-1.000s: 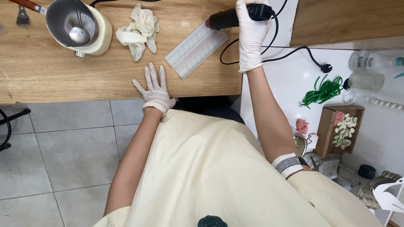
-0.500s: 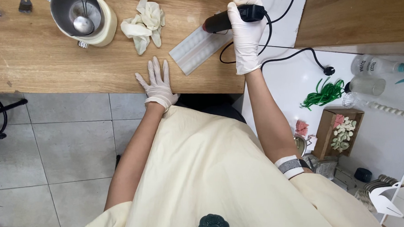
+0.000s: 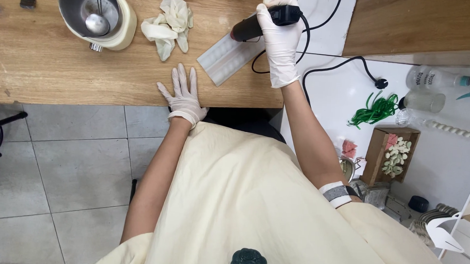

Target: Cleaning and preparing a silicone candle mold using a heat gun and wipes.

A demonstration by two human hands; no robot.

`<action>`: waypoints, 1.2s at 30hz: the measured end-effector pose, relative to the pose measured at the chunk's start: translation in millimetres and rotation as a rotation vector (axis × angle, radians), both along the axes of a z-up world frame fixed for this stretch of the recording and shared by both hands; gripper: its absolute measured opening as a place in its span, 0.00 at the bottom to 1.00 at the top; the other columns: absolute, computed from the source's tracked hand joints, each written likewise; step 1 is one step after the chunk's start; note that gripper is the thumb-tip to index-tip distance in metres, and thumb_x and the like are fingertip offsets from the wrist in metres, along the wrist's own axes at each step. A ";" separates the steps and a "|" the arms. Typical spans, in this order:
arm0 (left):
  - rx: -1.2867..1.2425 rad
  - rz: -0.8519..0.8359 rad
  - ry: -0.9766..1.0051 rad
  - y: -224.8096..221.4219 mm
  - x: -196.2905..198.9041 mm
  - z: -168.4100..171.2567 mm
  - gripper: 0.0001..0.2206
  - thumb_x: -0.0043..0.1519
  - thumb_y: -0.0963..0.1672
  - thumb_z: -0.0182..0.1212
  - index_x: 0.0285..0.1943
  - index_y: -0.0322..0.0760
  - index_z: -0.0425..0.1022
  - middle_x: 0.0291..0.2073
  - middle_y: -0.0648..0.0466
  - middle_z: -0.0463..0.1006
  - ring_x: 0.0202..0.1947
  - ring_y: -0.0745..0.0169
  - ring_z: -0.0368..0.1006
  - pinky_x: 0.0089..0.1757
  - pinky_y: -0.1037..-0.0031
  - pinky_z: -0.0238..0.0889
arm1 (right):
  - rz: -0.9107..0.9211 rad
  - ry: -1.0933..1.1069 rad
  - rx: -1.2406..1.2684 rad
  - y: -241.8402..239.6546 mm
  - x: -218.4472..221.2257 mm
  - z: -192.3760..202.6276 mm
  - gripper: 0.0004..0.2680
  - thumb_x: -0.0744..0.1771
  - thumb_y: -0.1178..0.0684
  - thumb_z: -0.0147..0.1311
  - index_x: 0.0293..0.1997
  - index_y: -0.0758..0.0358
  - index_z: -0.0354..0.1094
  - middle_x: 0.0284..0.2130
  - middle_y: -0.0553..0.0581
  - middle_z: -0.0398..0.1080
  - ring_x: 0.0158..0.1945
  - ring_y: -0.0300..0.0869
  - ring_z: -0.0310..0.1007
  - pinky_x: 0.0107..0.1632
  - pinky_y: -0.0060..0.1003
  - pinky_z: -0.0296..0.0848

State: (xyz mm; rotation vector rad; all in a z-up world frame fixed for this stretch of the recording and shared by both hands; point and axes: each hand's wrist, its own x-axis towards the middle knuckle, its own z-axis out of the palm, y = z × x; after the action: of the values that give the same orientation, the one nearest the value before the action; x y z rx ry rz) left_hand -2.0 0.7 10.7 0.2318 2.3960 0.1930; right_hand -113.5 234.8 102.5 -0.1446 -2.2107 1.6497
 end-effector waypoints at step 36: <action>-0.011 -0.019 -0.025 -0.3 -2.1 3.6 0.59 0.53 0.59 0.66 0.82 0.40 0.22 0.77 0.35 0.17 0.77 0.38 0.10 0.58 0.20 0.15 | 0.070 -0.095 -0.013 -24.0 12.7 19.5 0.07 0.66 0.62 0.65 0.40 0.62 0.67 0.40 0.51 0.76 0.44 0.36 0.75 0.50 0.32 0.77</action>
State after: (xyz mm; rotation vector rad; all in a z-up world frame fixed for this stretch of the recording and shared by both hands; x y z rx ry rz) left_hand -4.1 0.4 14.4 0.2453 2.3687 0.1727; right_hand -100.8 210.8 122.0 -0.1536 -2.2996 1.7281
